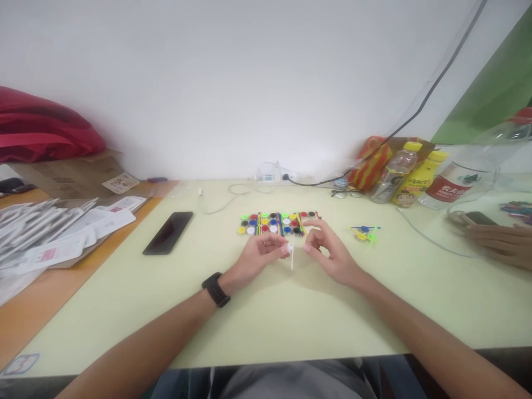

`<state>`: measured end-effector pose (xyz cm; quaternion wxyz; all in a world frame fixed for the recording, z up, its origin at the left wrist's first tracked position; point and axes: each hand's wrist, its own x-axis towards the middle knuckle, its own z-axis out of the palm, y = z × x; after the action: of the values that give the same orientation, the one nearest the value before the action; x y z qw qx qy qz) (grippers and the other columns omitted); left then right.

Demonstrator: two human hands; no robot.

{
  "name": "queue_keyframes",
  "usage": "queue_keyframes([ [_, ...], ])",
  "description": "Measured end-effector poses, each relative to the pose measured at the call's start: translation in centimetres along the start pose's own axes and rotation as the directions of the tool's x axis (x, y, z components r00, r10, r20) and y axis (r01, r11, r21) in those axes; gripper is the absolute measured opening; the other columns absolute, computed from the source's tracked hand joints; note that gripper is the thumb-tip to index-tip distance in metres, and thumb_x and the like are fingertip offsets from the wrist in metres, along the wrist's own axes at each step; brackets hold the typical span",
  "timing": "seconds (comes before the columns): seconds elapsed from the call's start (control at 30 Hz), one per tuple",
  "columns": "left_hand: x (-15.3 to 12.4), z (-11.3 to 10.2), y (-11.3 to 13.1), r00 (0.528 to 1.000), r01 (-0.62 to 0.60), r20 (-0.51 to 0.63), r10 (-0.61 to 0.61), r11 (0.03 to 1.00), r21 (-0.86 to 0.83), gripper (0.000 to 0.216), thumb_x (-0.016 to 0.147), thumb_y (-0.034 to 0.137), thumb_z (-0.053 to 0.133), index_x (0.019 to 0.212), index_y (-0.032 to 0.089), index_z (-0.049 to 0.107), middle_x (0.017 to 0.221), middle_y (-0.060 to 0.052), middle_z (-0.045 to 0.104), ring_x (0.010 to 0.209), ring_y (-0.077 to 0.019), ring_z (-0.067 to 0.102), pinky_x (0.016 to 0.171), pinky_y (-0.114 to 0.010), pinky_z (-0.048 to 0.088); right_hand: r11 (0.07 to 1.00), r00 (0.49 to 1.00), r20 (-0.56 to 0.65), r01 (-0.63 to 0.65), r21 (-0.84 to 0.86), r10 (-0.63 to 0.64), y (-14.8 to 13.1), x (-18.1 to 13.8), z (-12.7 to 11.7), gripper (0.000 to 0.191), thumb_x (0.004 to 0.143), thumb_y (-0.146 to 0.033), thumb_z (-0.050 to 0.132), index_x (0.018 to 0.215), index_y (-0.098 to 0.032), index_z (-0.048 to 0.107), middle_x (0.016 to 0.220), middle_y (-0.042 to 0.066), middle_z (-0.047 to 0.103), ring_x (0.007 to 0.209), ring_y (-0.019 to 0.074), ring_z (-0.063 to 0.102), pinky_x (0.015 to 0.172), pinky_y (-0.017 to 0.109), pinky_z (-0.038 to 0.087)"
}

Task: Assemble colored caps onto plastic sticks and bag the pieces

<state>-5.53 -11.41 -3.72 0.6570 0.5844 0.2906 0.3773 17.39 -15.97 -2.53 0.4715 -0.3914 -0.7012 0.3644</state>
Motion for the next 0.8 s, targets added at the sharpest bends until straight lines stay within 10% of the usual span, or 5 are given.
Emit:
queue_keyframes([
  [0.1, 0.0, 0.0, 0.1, 1.0, -0.002, -0.001, 0.002, 1.0, 0.003, 0.033, 0.082, 0.036, 0.086, 0.104, 0.015, 0.074, 0.097, -0.009, 0.075, 0.091, -0.0211, 0.073, 0.089, -0.036, 0.057, 0.999, 0.997, -0.078, 0.025, 0.023, -0.024, 0.3, -0.2, 0.4, 0.07, 0.098, -0.041, 0.061, 0.154, -0.032, 0.021, 0.092, 0.0, 0.053, 0.068, 0.0153, 0.048, 0.063, 0.03, 0.044],
  [0.17, 0.0, -0.1, 0.0, 1.0, -0.004, -0.004, 0.004, 1.0, 0.001, 0.033, 0.082, 0.035, 0.086, 0.104, 0.015, 0.074, 0.098, -0.008, 0.075, 0.092, -0.0208, 0.072, 0.09, -0.036, 0.056, 1.0, 0.999, -0.04, -0.006, 0.026, 0.007, 0.4, -0.2, 0.3, 0.05, 0.099, -0.042, 0.058, 0.144, -0.029, 0.04, 0.094, 0.001, 0.055, 0.066, 0.0148, 0.048, 0.063, 0.03, 0.044],
  [0.23, 0.0, -0.2, -0.1, 1.0, -0.005, -0.005, 0.005, 1.0, -0.003, 0.033, 0.082, 0.035, 0.086, 0.105, 0.015, 0.074, 0.099, -0.009, 0.075, 0.092, -0.0201, 0.072, 0.09, -0.036, 0.056, 0.995, 0.986, 0.144, -0.088, 0.046, 0.081, 0.5, -0.1, -0.2, 0.027, 0.102, -0.043, 0.048, 0.099, -0.022, 0.064, 0.077, 0.001, 0.053, 0.061, 0.0149, 0.045, 0.06, 0.031, 0.04],
  [0.33, 0.0, -0.2, -0.2, 1.0, -0.009, -0.001, 0.009, 1.0, -0.007, 0.033, 0.083, 0.035, 0.085, 0.106, 0.014, 0.073, 0.1, -0.009, 0.075, 0.091, -0.0194, 0.071, 0.089, -0.035, 0.056, 0.986, 0.947, 0.3, -0.143, 0.082, 0.113, 0.3, 0.3, -0.9, 0.055, 0.103, -0.043, 0.04, 0.053, -0.021, 0.04, 0.057, 0.0, 0.039, 0.055, 0.0145, 0.037, 0.057, 0.032, 0.033],
  [0.8, -0.1, 0.2, 0.2, 0.999, 0.005, 0.053, -0.007, 1.0, 0.029, 0.032, 0.082, 0.036, 0.085, 0.103, 0.016, 0.073, 0.101, -0.009, 0.075, 0.094, -0.0209, 0.071, 0.089, -0.035, 0.056, 0.99, 0.985, 0.131, -0.119, 0.073, 0.109, -0.3, 0.3, 0.5, 0.031, 0.093, -0.051, 0.068, 0.091, -0.022, 0.057, 0.083, 0.0, 0.059, 0.071, 0.0147, 0.056, 0.069, 0.03, 0.049],
])
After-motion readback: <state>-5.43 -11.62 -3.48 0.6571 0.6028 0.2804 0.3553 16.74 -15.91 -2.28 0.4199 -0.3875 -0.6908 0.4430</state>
